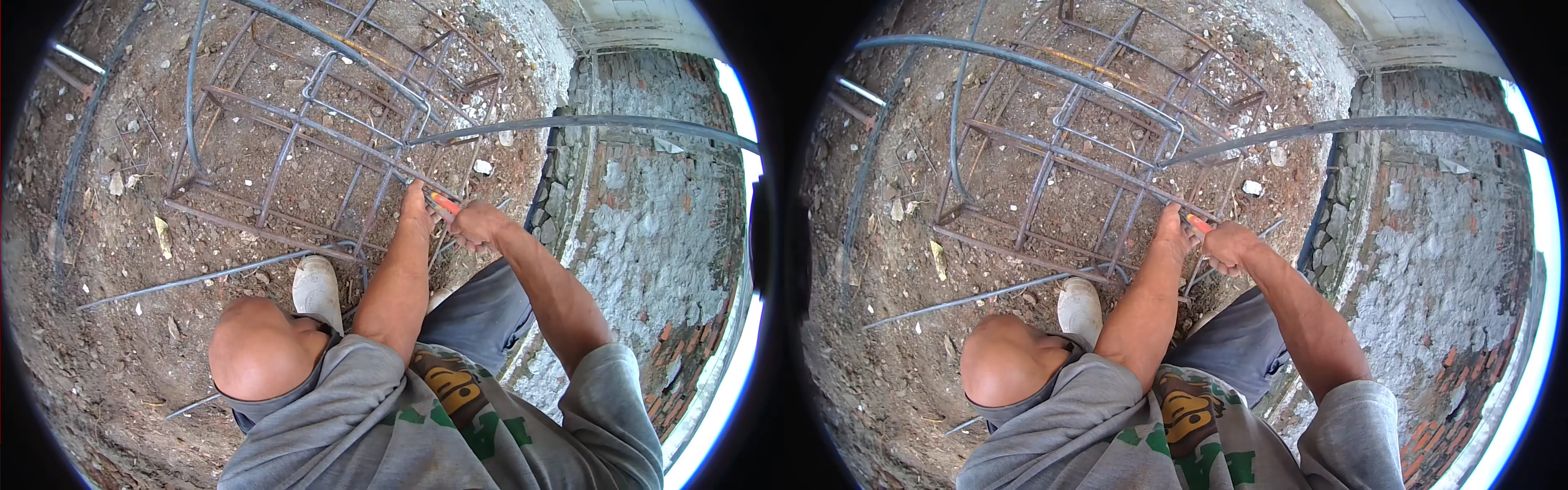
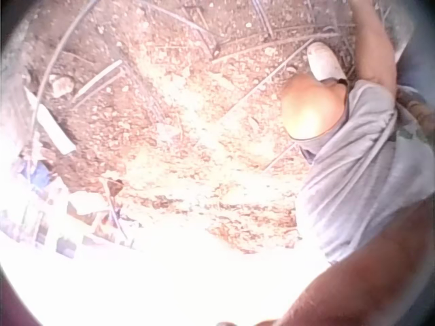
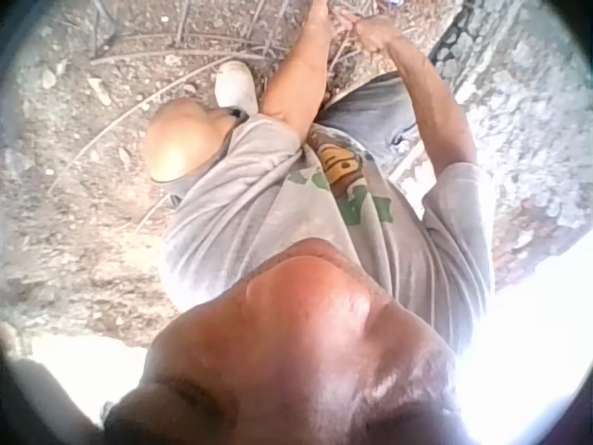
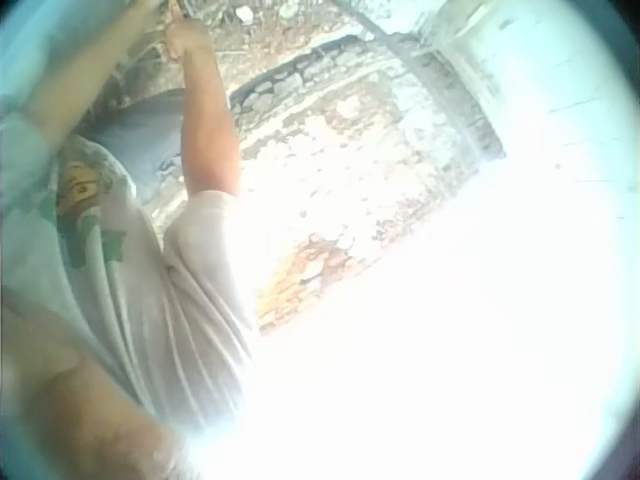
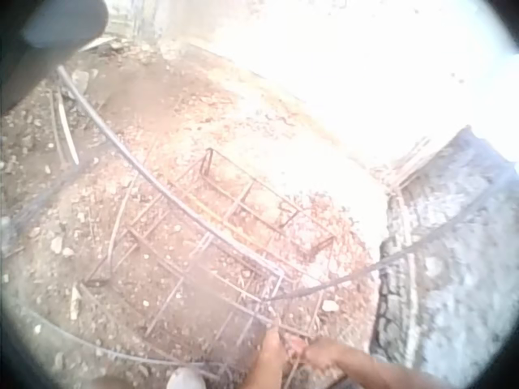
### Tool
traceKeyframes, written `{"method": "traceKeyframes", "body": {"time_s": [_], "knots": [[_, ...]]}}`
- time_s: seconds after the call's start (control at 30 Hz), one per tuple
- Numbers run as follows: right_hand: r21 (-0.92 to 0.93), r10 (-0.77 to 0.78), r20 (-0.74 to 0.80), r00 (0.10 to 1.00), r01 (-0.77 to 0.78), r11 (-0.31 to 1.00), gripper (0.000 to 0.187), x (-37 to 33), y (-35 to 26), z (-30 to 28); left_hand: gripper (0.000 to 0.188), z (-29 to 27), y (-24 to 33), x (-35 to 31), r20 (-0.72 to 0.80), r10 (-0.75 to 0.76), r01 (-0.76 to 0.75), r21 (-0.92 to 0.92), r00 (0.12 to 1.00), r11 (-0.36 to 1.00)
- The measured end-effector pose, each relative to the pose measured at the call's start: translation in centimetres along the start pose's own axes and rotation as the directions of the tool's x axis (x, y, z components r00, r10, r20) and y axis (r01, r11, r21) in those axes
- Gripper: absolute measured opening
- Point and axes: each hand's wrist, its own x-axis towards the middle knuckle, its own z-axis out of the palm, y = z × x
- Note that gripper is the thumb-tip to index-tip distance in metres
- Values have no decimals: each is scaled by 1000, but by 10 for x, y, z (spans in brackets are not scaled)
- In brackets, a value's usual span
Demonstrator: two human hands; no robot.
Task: The person secures intersecting rebar rods with wire using pliers, repositions the rebar cage, and fastens additional metal bars to the structure by hand.
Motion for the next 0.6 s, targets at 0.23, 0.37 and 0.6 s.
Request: {"method": "traceKeyframes", "body": {"time_s": [0.23, 0.37, 0.6], "knots": [[866, -287, 186, 940, -19, 499, 30, 5, 25, 30, 22, -4, -6, -2, 174, 3, 63, -372, 985, 926], [557, -136, 109, 985, 53, 829, 39, -16, 9, 14, 18, -12, -3, 9, 205, -16, 68, -247, 979, 967], [-635, -275, -326, 905, 6, 772, 54, -32, -28, 20, 19, 13, 3, 33, -124, -27, 35, 68, 992, 997]]}}
